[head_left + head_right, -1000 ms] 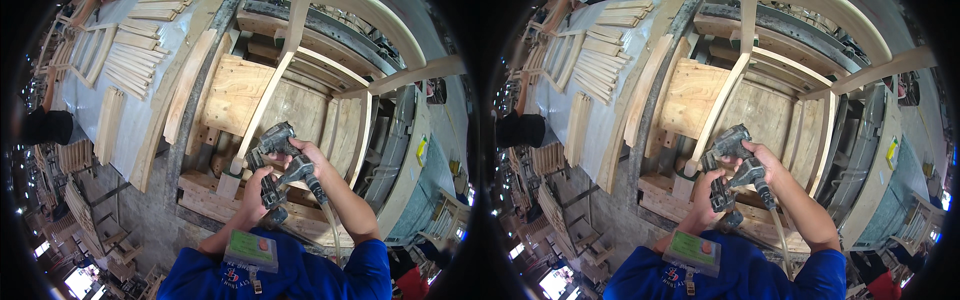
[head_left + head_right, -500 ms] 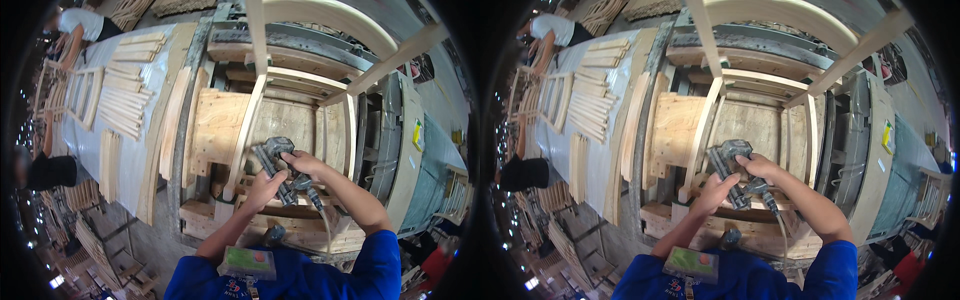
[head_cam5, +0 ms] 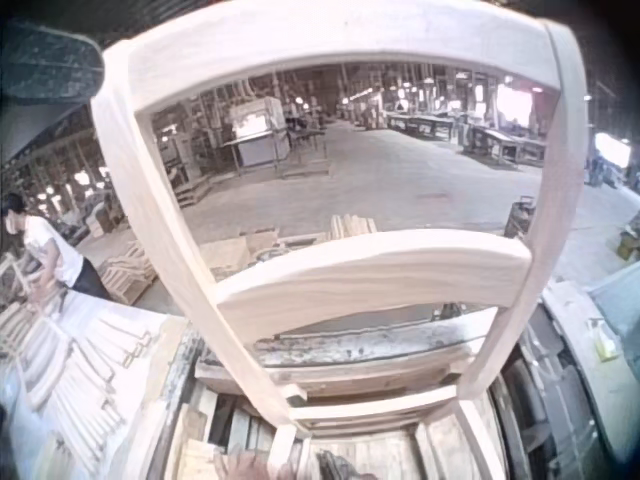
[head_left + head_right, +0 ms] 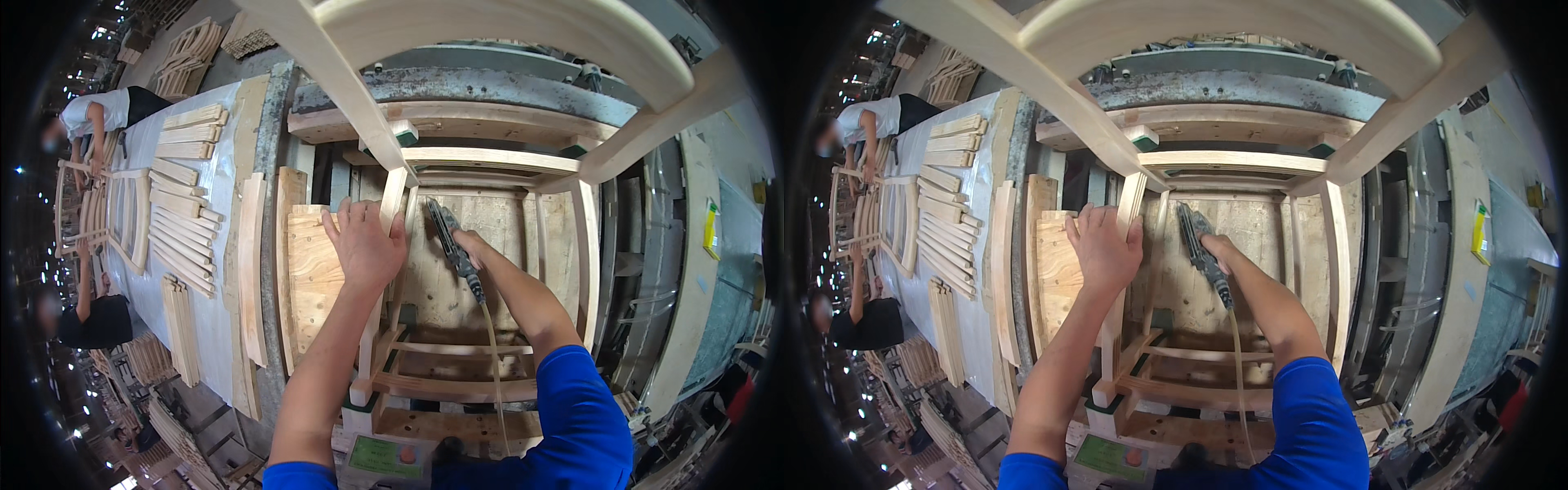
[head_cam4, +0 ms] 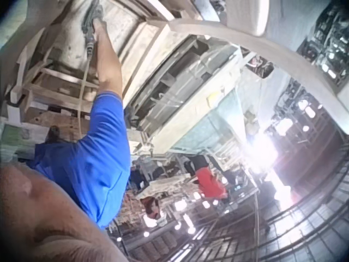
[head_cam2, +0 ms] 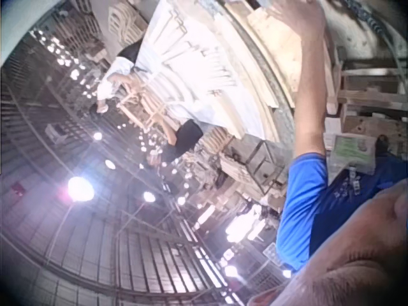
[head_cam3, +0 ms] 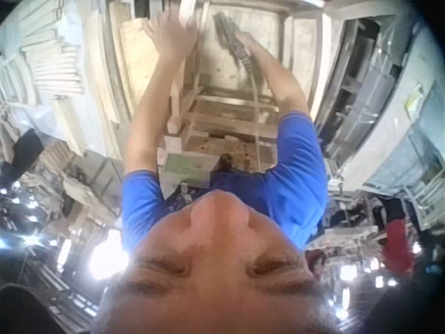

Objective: The person assembles wooden chair frames in a workshop. They pick up chair frames, place them on a workbench, and use a nail gun to fasten joints before moving the completed frames to a stack.

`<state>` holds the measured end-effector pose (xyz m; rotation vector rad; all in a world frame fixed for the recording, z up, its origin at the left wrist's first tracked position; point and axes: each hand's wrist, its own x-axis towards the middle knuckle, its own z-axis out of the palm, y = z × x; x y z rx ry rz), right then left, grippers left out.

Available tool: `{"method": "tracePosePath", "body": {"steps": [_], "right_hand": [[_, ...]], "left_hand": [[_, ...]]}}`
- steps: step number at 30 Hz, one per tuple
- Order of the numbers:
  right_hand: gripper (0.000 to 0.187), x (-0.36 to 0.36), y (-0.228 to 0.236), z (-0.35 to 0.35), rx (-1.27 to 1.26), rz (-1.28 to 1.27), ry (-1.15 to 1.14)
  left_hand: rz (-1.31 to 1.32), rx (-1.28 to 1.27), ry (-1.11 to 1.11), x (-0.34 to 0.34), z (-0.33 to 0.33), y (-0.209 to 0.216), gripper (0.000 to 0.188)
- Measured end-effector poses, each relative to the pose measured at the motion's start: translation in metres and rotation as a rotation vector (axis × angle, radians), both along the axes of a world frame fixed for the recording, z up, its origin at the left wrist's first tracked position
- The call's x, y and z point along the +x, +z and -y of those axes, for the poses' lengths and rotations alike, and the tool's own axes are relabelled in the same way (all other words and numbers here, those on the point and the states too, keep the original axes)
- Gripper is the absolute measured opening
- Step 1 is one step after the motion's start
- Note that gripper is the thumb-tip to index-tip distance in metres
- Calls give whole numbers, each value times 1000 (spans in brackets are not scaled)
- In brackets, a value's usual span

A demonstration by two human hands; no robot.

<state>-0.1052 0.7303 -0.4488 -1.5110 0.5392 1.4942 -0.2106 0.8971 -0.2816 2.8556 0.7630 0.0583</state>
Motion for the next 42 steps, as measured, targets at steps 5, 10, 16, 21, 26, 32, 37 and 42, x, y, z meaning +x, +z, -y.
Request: {"method": "tracePosePath", "body": {"steps": [5, 10, 16, 21, 26, 32, 37, 42], "right_hand": [[47, 11, -23, -26, 69, -30, -31], [47, 17, -28, -36, 59, -39, -10], [52, 9, -41, -31, 54, 19, 19], [84, 5, -57, 8, -291, 674, 678], [64, -33, -7, 0, -103, 679, 1343], [61, -85, -23, -3, 142, 715, 1470], [58, -95, -27, -8, 267, 695, 1502], [55, -99, -31, -11, 227, 702, 1528]], "left_hand": [[20, 25, -3, 2, -2, -3, 46], [60, 35, -6, 1, -4, -4, 44], [103, 34, -6, -4, -6, -6, 41], [165, 69, -61, 8, -4, -7, 38], [64, 49, 0, -3, -5, -7, 38], [-13, 42, -5, 5, -5, -4, 42], [48, 49, -9, -2, -8, -10, 43], [48, 21, -3, -1, -8, -10, 40]]}}
